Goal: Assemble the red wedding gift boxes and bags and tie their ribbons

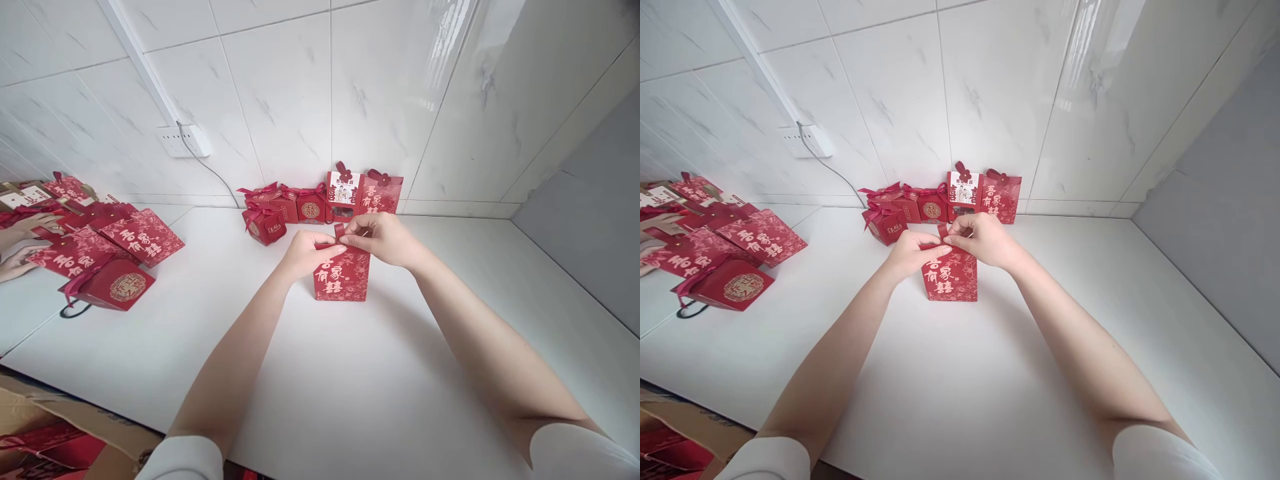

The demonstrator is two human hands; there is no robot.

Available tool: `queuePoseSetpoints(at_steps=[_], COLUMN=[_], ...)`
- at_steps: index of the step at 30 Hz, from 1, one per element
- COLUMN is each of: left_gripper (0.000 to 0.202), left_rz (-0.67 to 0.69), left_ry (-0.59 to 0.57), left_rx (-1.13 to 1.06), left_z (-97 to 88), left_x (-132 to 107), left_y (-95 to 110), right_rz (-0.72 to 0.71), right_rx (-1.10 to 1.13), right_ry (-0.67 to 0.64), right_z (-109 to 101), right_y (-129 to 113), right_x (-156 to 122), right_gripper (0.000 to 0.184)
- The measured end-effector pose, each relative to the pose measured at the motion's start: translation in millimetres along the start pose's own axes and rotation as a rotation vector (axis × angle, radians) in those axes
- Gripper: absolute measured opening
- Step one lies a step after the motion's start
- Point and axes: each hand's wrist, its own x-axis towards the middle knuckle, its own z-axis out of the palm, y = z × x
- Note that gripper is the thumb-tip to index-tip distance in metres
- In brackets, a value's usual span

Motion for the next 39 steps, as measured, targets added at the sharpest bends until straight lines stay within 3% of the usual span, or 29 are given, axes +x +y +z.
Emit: queuePoseSetpoints(at_steps=[7, 16, 22, 24, 28, 39], left_gripper=[0.027, 0.027, 0.021, 0.027, 0.014, 0.014], left_rz=[0.020, 0.185, 0.209, 0.227, 0.188, 0.274], left_ry=[-0.033, 0.007, -0.064, -0.053, -0.012, 0.059], left_rx=[0.046, 0.156, 0.151, 0.161, 0.232, 0.395], left_z=[-1.3, 9.0, -1.9, -6.9, -14.9, -6.8], left_x=[-2, 0, -3, -4, -3, -2], left_y=[3, 0, 7, 9, 10, 5], right_rz=[0.045, 0.066, 0.065, 0.073, 0.088, 0.019], right_rx=[-0.003, -0.116, -0.023, -0.029, -0.083, -0.298], right_ry=[0.076, 0.124, -0.001, -0.076, -0.186, -0.044], right_z=[3, 0, -10, -18, -23, 0], right_y=[-4, -6, -2, 1, 2, -2], right_x=[1, 0, -2, -4, -6, -4], right_gripper=[0.025, 0.020, 0.017, 0.013, 0.011, 0.007])
